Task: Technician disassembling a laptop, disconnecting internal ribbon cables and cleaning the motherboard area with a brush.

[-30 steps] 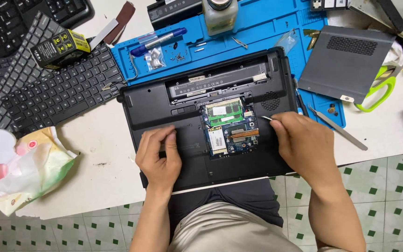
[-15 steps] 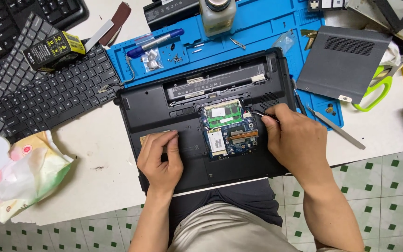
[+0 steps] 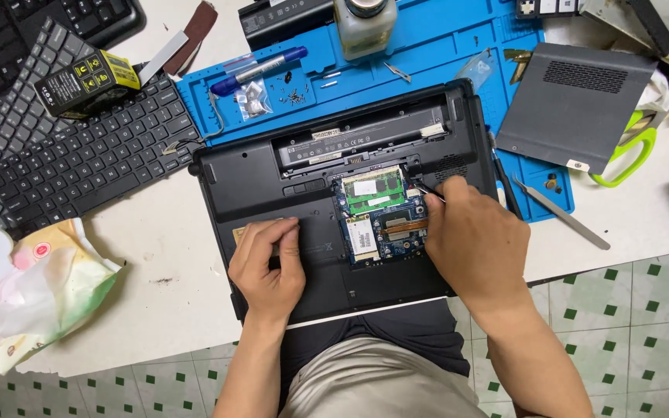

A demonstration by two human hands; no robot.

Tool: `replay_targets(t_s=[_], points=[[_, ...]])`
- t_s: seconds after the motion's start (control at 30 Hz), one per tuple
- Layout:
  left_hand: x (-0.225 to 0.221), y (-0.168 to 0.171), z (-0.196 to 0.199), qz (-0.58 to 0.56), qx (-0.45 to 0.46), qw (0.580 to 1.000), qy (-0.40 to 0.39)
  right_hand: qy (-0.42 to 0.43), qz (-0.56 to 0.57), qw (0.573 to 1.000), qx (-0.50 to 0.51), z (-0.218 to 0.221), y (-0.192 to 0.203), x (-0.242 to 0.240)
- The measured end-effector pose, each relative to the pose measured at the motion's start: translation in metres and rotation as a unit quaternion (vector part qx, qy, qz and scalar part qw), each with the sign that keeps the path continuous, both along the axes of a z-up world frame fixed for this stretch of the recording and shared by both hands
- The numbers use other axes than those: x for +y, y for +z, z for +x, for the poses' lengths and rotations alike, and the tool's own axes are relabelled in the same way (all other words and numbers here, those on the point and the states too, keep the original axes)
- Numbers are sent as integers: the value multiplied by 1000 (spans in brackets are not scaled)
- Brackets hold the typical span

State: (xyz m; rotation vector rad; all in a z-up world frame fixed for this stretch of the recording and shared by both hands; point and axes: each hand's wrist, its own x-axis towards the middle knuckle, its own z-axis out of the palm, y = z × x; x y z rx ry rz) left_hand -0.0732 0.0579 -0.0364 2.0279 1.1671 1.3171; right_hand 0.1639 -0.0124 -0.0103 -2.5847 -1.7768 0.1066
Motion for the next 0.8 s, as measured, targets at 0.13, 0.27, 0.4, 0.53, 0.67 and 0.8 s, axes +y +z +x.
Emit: replay_targets(t_s=[0.13, 0.27, 0.4, 0.53, 0.67, 0.8], points=[[0, 0, 0, -4, -3, 1000, -1, 1, 1, 1000, 6, 3, 2, 0], [2, 0, 0, -9, -7, 1000, -3, 24, 29, 999, 16, 8, -3, -2], [1, 0, 0, -27, -5, 1000, 0, 33, 46, 998, -9, 9, -9, -4], [-2, 1, -2, -35, -6, 999, -5, 18, 43, 999, 3, 4, -5, -8], [-27, 17, 12, -172, -1, 985, -25, -60, 35, 990, 120, -7, 6, -19], [-61, 24, 46, -388, -101, 895, -195, -25, 208, 955, 209, -38, 0, -49]])
